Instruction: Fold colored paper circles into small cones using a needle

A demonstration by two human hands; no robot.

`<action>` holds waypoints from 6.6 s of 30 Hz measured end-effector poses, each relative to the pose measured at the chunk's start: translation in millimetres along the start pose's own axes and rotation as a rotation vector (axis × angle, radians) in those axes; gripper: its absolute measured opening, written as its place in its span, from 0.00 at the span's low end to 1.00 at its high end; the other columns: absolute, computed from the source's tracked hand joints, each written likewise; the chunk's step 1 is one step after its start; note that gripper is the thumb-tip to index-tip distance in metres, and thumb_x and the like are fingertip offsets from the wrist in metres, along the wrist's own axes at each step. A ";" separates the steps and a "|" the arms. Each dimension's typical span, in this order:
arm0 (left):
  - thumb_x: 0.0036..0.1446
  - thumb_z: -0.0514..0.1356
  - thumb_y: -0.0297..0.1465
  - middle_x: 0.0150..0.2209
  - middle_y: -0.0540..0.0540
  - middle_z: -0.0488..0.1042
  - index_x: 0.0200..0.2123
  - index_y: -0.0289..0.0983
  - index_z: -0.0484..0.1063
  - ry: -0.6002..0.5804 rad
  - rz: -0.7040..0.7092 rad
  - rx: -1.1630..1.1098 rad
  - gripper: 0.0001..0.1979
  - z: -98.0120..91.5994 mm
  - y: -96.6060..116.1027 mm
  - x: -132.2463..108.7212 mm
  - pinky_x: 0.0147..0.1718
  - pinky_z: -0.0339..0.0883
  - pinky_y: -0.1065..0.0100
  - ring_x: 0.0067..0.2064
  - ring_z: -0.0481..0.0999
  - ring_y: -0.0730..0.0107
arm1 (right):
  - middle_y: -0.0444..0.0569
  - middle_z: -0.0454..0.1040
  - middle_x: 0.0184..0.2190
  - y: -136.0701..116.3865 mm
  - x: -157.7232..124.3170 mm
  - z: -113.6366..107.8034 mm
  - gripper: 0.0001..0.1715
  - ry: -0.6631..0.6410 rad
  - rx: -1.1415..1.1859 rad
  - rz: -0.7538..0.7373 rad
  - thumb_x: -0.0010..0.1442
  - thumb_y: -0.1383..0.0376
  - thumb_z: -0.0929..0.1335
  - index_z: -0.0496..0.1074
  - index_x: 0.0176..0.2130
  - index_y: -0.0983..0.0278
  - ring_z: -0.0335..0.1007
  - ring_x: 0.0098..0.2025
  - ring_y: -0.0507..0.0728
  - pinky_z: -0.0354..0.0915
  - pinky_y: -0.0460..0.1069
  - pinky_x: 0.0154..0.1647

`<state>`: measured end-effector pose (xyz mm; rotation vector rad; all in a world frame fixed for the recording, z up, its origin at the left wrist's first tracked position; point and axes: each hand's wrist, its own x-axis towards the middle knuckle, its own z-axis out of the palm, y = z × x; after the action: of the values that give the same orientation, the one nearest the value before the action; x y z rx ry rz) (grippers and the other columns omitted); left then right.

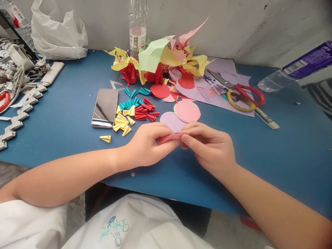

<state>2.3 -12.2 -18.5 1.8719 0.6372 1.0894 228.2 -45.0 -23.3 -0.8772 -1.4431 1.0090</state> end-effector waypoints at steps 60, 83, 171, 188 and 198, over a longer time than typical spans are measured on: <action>0.70 0.67 0.33 0.26 0.51 0.73 0.27 0.42 0.71 0.038 -0.090 0.380 0.17 -9.7 20.5 8.0 0.35 0.69 0.61 0.31 0.72 0.66 | 0.45 0.85 0.33 1.3 10.4 9.5 0.23 -0.034 0.188 0.281 0.62 0.46 0.92 0.90 0.39 0.57 0.74 0.27 0.54 0.79 0.53 0.32; 0.72 0.68 0.34 0.30 0.48 0.82 0.26 0.44 0.73 0.022 0.014 0.450 0.18 -10.5 25.5 6.2 0.32 0.71 0.62 0.30 0.77 0.66 | 0.47 0.85 0.36 -4.3 12.6 6.9 0.26 -0.077 0.204 0.246 0.63 0.44 0.92 0.88 0.38 0.59 0.76 0.29 0.55 0.80 0.55 0.33; 0.72 0.67 0.31 0.29 0.51 0.79 0.27 0.43 0.67 0.063 0.019 0.390 0.19 -8.8 23.1 5.2 0.34 0.73 0.62 0.32 0.76 0.66 | 0.44 0.81 0.33 -0.4 11.9 18.1 0.24 -0.039 0.232 0.204 0.62 0.46 0.91 0.89 0.40 0.58 0.69 0.27 0.53 0.72 0.55 0.29; 0.72 0.68 0.32 0.31 0.49 0.80 0.30 0.43 0.76 0.060 0.064 0.444 0.15 -12.6 19.2 8.4 0.34 0.75 0.62 0.33 0.78 0.65 | 0.52 0.85 0.37 0.2 16.4 17.0 0.22 -0.004 0.140 0.134 0.63 0.44 0.91 0.90 0.36 0.55 0.79 0.39 0.62 0.76 0.60 0.38; 0.73 0.69 0.35 0.29 0.50 0.79 0.31 0.43 0.80 0.013 0.051 0.491 0.14 -19.4 16.9 10.9 0.33 0.72 0.62 0.31 0.76 0.65 | 0.46 0.84 0.35 8.4 16.2 13.8 0.21 0.005 0.130 0.071 0.62 0.48 0.90 0.88 0.36 0.58 0.76 0.36 0.57 0.75 0.55 0.38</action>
<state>-9.1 -4.4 5.8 2.3079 0.9321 1.0412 212.6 -28.5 -25.6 -0.8399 -1.3347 1.1397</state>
